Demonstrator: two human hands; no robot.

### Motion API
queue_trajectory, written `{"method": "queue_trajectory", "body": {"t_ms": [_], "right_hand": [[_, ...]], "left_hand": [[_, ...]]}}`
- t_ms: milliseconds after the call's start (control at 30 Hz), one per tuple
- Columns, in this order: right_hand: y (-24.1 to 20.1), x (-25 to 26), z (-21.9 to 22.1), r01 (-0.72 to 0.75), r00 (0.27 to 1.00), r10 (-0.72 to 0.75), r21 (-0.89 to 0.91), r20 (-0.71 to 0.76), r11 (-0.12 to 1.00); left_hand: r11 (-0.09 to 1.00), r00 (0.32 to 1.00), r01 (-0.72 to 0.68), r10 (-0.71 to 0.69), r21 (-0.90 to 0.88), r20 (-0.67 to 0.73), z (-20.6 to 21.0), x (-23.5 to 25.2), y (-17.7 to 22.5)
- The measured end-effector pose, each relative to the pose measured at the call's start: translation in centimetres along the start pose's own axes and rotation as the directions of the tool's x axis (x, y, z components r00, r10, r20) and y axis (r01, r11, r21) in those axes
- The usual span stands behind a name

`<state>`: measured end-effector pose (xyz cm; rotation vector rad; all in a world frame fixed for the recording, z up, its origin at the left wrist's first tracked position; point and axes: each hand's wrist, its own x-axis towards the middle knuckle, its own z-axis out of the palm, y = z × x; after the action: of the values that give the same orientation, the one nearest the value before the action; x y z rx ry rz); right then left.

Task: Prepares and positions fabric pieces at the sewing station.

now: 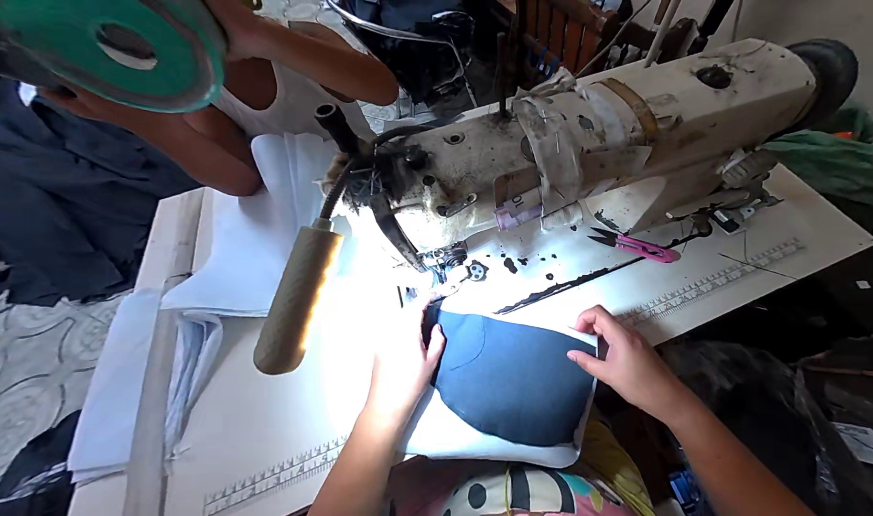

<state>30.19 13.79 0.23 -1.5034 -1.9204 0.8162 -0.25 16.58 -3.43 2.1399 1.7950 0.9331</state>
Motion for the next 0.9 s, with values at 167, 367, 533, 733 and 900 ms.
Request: {"method": "queue_trajectory", "body": {"t_ms": [167, 367, 533, 733, 900], "right_hand": [[-0.1, 0.4, -0.6, -0.112, 0.993, 0.109, 0.081, 0.035, 0.99], [0.2, 0.5, -0.8, -0.106, 0.994, 0.102, 0.108, 0.04, 0.989], [0.4, 0.8, -1.0, -0.09, 0.995, 0.085, 0.109, 0.046, 0.99], [0.6, 1.2, -0.7, -0.064, 0.998, 0.062, 0.049, 0.027, 0.997], [1.2, 3.0, -1.6, 0.043, 0.999, -0.046, -0.167, -0.012, 0.985]], "left_hand": [[1.0, 0.998, 0.013, -0.011, 0.024, -0.063, -0.6, 0.2, 0.2], [0.978, 0.976, 0.209, -0.208, -0.012, 0.071, -1.8, 0.4, 0.5], [0.973, 0.972, 0.229, -0.227, -0.027, 0.059, -1.7, 0.7, 0.5], [0.976, 0.97, 0.199, -0.209, 0.091, 0.121, -2.0, 0.8, 1.2], [0.958, 0.974, -0.135, 0.082, 0.252, 0.209, -2.2, 0.4, 1.1]]}}
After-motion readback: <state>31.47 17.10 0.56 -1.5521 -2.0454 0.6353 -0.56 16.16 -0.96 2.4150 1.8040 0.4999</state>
